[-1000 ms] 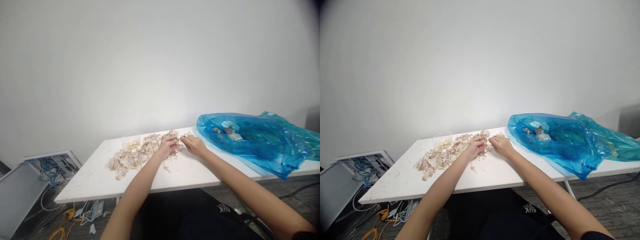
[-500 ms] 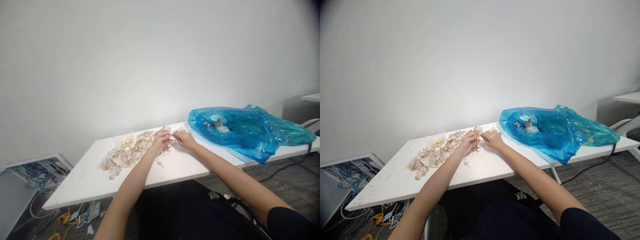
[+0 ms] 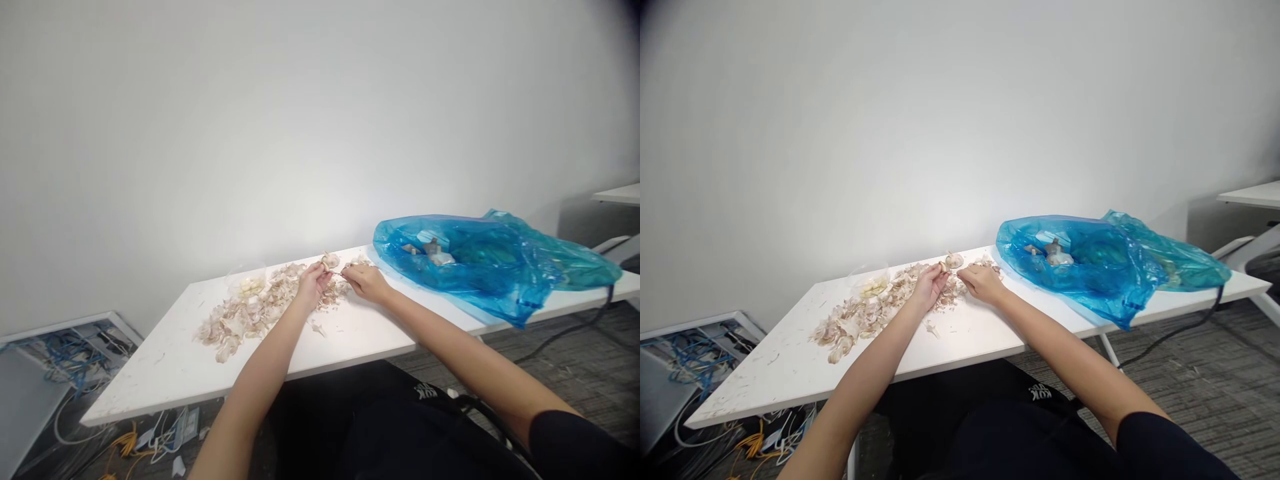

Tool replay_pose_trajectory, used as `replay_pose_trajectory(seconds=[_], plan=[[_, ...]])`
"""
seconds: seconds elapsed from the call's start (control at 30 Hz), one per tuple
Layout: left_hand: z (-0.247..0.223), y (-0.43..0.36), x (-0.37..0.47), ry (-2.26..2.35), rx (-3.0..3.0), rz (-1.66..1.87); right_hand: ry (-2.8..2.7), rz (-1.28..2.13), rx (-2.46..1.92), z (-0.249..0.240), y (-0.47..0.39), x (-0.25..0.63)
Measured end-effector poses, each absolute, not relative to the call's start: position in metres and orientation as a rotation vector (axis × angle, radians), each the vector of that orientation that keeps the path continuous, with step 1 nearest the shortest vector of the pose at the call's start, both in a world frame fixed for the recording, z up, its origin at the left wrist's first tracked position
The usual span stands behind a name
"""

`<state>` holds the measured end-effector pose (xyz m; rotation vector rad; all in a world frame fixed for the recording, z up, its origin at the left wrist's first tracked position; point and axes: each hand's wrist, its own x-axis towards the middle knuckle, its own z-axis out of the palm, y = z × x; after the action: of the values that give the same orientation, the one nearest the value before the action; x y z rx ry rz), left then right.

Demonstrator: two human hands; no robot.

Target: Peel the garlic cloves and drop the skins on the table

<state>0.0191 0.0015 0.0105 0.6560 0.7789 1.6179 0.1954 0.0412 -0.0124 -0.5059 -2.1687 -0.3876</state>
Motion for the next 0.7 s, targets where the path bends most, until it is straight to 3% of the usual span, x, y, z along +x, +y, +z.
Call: replay_pose_trajectory(seconds=[0.17, 0.4, 0.7], plan=[[0.0107, 0.0046, 0.0127, 0.821, 0.645, 1.711, -2.224, -0.343, -0.584, -0.0102, 0.0391, 0.1957], [0.0045, -0.0036, 0.0179, 0.872, 0.913, 1.498, -2.26, -0.271, -0.803, -0.0104, 0.0395, 0.1933], [0.0032, -0.0045, 0.0193, 0.868, 0.962, 1.48, -2.259, -0.222, -0.867, -0.0109, 0.0391, 0.1929]])
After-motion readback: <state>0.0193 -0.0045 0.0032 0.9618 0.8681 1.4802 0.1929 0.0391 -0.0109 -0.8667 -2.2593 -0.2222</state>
